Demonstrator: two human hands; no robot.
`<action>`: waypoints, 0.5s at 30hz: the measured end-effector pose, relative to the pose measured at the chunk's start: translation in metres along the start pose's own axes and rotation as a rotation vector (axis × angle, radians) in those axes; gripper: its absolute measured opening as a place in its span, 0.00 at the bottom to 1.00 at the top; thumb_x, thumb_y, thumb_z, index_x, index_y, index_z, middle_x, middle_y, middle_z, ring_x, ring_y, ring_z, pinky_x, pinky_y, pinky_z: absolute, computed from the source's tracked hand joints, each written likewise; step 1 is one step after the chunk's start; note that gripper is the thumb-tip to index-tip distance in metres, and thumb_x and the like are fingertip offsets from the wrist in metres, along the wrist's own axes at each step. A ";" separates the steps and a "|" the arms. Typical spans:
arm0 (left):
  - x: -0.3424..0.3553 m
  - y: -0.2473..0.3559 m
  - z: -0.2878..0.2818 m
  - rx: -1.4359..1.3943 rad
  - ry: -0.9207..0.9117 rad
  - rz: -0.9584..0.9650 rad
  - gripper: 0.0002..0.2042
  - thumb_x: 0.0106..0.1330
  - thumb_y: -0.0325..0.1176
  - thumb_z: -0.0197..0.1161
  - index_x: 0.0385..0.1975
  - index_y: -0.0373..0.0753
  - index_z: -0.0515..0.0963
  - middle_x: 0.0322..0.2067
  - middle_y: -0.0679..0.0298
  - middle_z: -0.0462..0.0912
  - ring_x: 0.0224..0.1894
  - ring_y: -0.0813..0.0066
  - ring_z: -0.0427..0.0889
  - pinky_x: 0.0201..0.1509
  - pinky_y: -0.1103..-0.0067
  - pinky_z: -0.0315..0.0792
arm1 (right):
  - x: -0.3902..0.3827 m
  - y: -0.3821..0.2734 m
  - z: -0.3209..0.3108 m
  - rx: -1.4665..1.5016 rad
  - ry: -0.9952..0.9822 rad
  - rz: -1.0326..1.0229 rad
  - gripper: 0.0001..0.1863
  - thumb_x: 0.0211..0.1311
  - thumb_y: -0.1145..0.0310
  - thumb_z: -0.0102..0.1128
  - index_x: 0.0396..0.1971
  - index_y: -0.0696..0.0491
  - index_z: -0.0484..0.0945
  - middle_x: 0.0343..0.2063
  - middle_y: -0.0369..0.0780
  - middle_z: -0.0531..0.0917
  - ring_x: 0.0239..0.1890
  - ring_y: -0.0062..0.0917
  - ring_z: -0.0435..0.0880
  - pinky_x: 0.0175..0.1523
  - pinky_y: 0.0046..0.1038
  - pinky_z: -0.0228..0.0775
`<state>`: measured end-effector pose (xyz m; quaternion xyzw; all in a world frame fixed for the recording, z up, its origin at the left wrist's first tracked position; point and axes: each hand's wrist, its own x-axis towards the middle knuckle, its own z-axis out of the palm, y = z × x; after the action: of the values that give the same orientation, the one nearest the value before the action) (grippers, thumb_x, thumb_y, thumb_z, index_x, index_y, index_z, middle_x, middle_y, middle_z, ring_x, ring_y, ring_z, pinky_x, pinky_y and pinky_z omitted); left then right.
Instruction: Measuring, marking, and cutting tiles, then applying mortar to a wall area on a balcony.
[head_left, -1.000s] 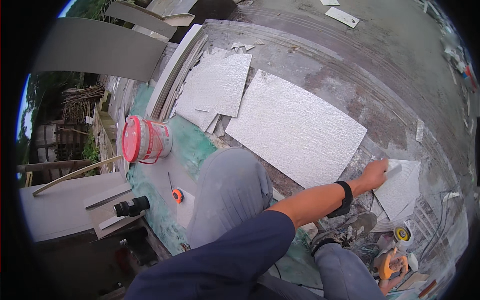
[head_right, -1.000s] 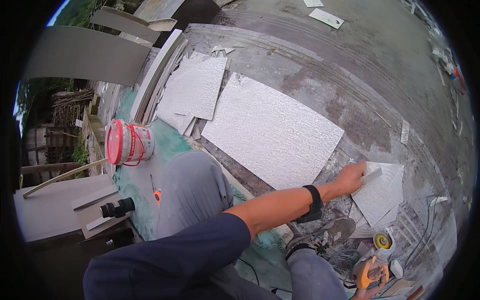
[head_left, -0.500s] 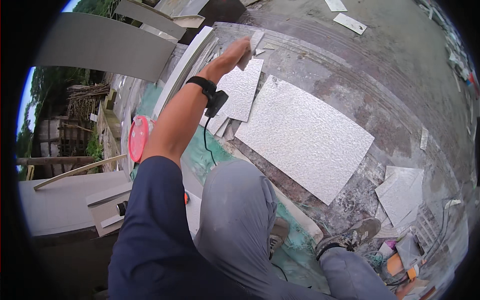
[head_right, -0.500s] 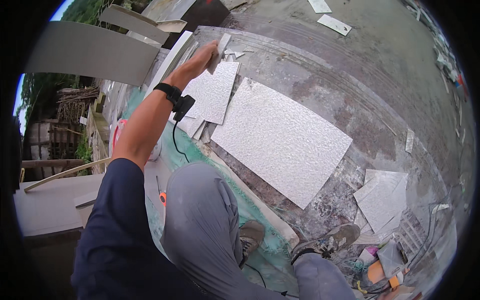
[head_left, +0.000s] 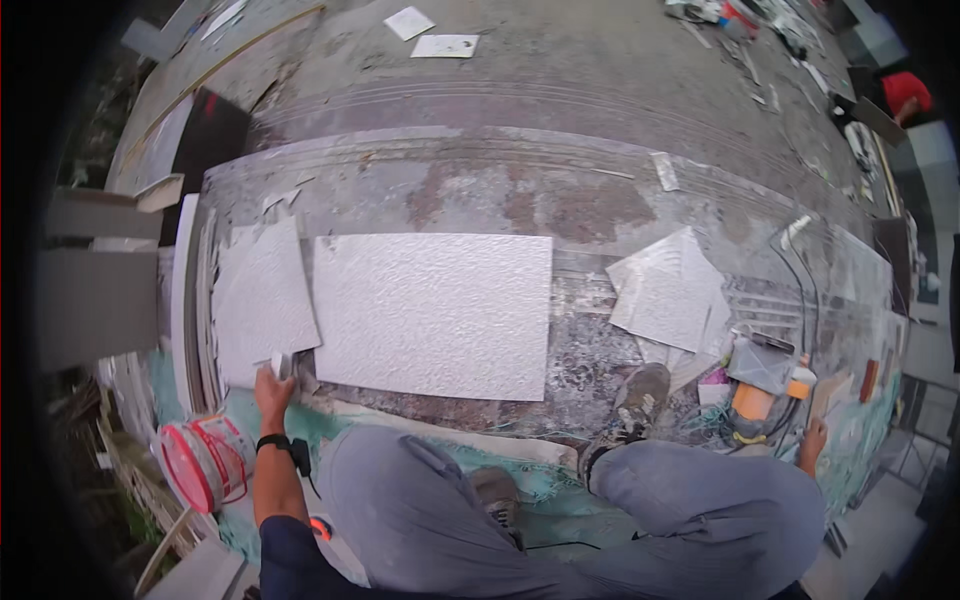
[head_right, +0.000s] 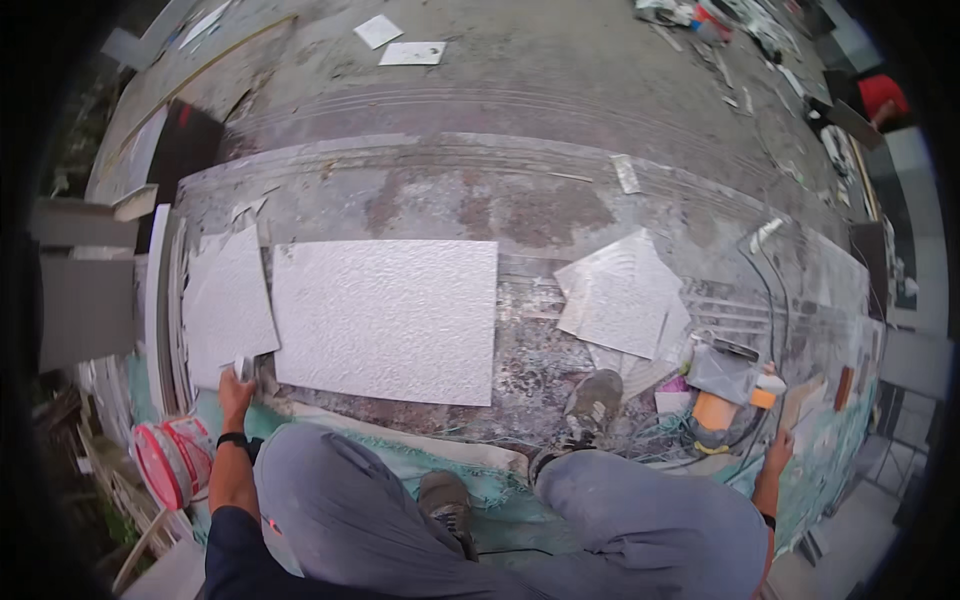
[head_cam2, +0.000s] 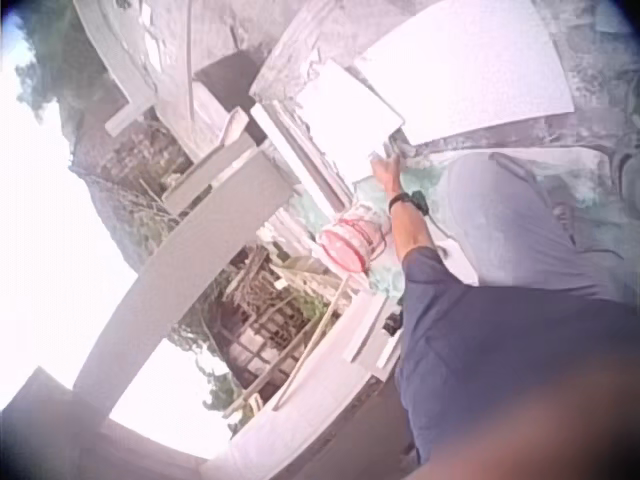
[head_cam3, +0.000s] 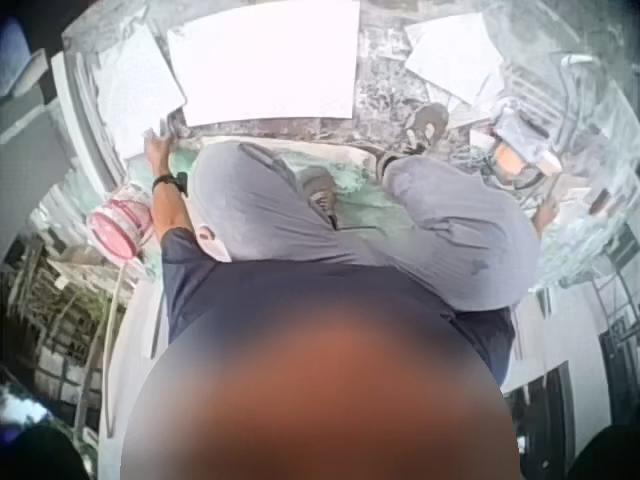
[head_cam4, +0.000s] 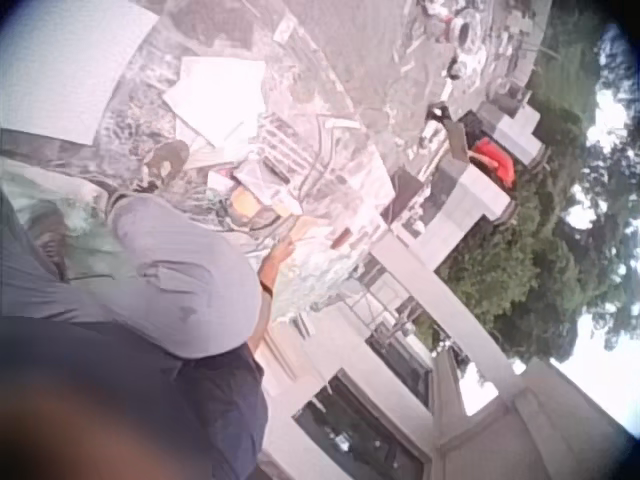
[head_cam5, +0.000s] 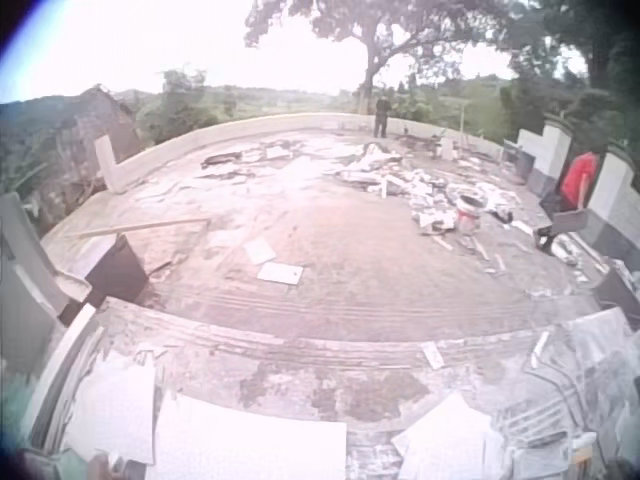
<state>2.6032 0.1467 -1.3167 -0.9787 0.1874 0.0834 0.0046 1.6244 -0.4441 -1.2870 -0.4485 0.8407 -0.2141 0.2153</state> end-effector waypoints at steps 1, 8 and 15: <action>-0.001 0.028 0.012 -0.137 -0.054 -0.011 0.19 0.46 0.34 0.67 0.38 0.31 0.77 0.34 0.45 0.80 0.38 0.44 0.80 0.44 0.59 0.74 | 0.045 -0.021 -0.020 0.003 0.008 -0.152 0.24 0.67 0.53 0.55 0.51 0.58 0.74 0.41 0.39 0.80 0.41 0.29 0.79 0.46 0.28 0.70; -0.086 0.200 -0.184 -0.103 -0.418 0.059 0.31 0.55 0.56 0.69 0.45 0.30 0.77 0.39 0.46 0.81 0.41 0.55 0.77 0.51 0.62 0.68 | 0.082 -0.115 -0.226 -0.404 -0.063 -0.269 0.22 0.60 0.55 0.61 0.46 0.58 0.76 0.40 0.49 0.83 0.43 0.42 0.83 0.49 0.37 0.73; -0.161 0.315 -0.550 -0.125 -0.830 0.191 0.21 0.64 0.55 0.59 0.35 0.39 0.79 0.24 0.66 0.76 0.24 0.71 0.70 0.32 0.72 0.67 | -0.084 -0.148 -0.685 -0.620 -0.425 0.053 0.24 0.56 0.48 0.61 0.41 0.54 0.80 0.38 0.48 0.84 0.43 0.46 0.82 0.48 0.42 0.72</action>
<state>2.4289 -0.1090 -0.7405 -0.8388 0.2541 0.4814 0.0127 1.3853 -0.3339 -0.6323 -0.5048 0.8135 0.1542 0.2443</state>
